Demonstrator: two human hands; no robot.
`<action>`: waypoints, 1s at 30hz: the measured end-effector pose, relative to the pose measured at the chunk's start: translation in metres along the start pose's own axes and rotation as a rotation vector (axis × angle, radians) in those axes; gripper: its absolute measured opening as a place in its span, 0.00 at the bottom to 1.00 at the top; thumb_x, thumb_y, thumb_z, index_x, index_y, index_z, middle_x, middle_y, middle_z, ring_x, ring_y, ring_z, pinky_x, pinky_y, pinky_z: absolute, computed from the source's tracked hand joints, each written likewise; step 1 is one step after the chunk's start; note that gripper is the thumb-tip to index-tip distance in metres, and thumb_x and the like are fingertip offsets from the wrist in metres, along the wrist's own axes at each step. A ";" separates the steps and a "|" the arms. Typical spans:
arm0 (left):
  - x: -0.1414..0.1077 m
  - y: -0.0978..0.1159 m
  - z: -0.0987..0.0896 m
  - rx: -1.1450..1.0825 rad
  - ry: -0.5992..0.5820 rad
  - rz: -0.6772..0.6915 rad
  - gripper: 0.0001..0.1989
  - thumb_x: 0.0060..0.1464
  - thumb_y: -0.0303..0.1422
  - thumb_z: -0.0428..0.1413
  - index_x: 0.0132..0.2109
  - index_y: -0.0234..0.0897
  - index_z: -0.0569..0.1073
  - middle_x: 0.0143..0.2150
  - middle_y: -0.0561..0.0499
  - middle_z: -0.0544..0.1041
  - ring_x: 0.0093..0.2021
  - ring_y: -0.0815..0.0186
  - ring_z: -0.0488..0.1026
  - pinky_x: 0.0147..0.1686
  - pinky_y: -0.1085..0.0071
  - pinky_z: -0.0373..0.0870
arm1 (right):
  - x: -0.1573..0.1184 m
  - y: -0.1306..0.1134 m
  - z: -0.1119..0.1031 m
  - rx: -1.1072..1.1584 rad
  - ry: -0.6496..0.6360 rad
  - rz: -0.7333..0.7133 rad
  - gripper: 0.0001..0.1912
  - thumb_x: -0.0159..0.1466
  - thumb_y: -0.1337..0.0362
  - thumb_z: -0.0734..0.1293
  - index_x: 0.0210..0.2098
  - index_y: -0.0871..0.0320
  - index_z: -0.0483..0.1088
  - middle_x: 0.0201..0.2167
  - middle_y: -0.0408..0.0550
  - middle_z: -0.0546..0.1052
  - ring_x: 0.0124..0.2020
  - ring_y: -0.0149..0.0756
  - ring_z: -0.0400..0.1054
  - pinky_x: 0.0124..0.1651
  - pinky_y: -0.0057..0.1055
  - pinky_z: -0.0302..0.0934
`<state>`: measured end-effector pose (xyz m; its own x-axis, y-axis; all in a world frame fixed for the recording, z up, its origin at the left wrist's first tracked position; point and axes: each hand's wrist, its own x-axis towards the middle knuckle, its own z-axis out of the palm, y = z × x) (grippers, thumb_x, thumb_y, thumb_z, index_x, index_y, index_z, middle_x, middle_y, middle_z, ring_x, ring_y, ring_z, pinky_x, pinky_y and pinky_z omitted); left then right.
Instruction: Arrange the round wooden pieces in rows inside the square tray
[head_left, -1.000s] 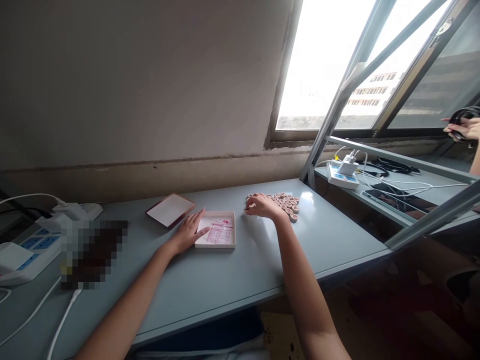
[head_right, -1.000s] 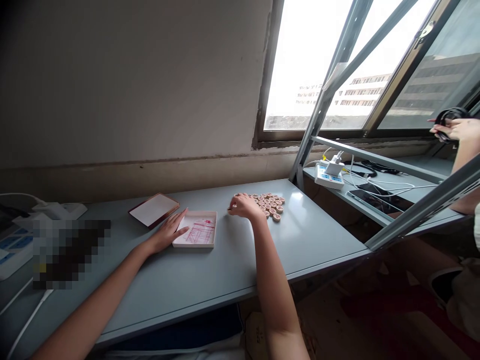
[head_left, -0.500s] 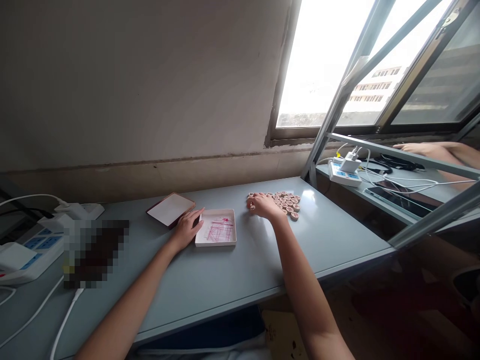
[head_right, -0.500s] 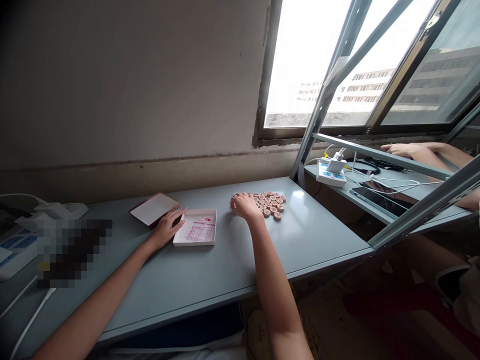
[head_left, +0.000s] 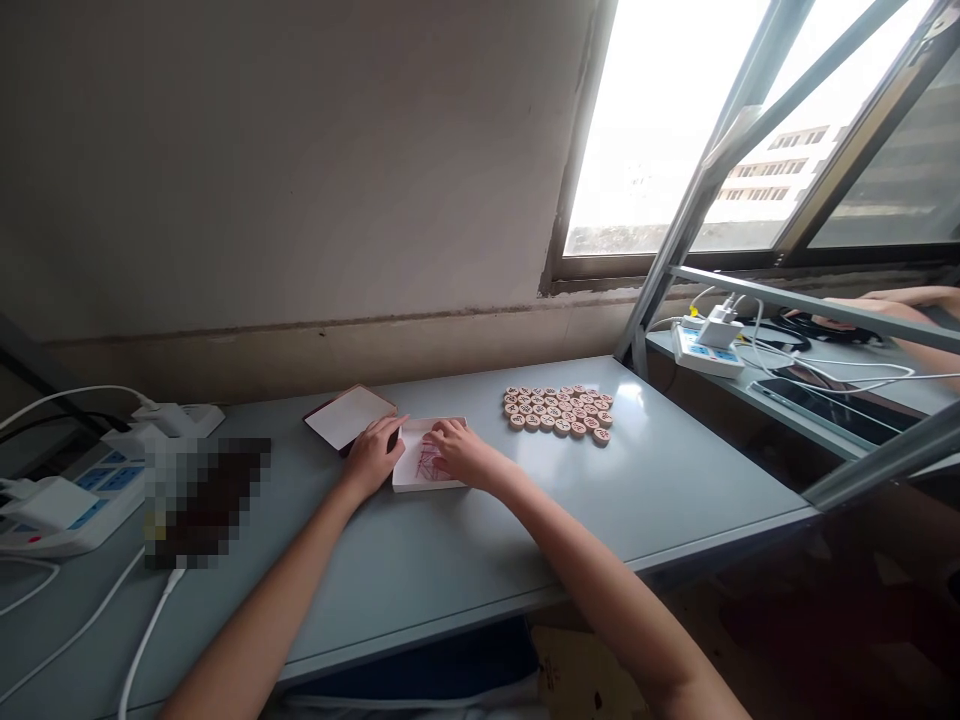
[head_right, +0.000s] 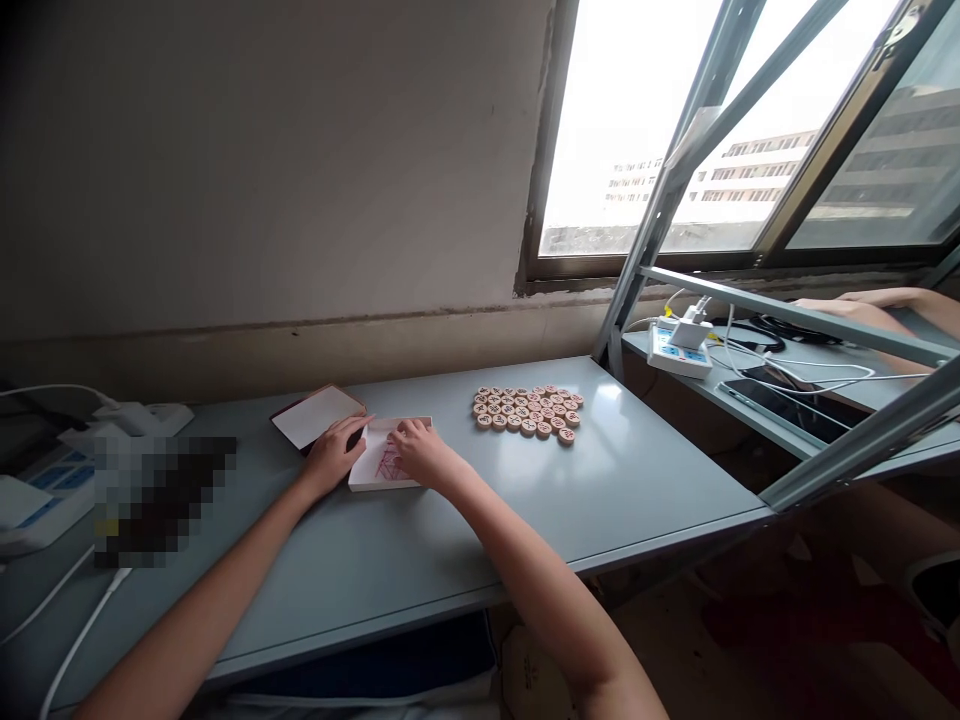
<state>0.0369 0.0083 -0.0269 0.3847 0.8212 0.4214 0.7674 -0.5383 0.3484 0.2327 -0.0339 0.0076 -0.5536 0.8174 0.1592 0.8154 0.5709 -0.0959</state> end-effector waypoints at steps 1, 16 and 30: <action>0.000 0.000 -0.001 0.008 -0.002 -0.006 0.22 0.55 0.29 0.45 0.56 0.37 0.69 0.54 0.45 0.72 0.57 0.57 0.66 0.55 0.58 0.64 | 0.001 -0.003 0.004 -0.018 0.002 0.022 0.19 0.64 0.65 0.62 0.54 0.63 0.62 0.50 0.60 0.66 0.52 0.46 0.60 0.47 0.37 0.58; 0.000 -0.001 -0.008 0.032 -0.007 -0.025 0.22 0.54 0.30 0.44 0.54 0.36 0.70 0.54 0.45 0.72 0.54 0.56 0.67 0.54 0.58 0.65 | -0.013 0.040 -0.044 0.219 0.209 0.201 0.13 0.66 0.56 0.58 0.39 0.57 0.69 0.40 0.49 0.72 0.42 0.37 0.63 0.45 0.33 0.53; 0.000 -0.008 -0.010 0.038 0.024 -0.012 0.19 0.59 0.34 0.42 0.53 0.37 0.68 0.52 0.46 0.71 0.53 0.57 0.67 0.54 0.60 0.64 | -0.028 0.064 -0.041 0.124 -0.125 0.349 0.19 0.57 0.73 0.64 0.47 0.54 0.68 0.40 0.48 0.76 0.43 0.38 0.67 0.44 0.31 0.54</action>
<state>0.0257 0.0110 -0.0213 0.3631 0.8225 0.4378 0.7911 -0.5204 0.3215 0.3075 -0.0230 0.0369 -0.2693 0.9628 -0.0241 0.9358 0.2557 -0.2425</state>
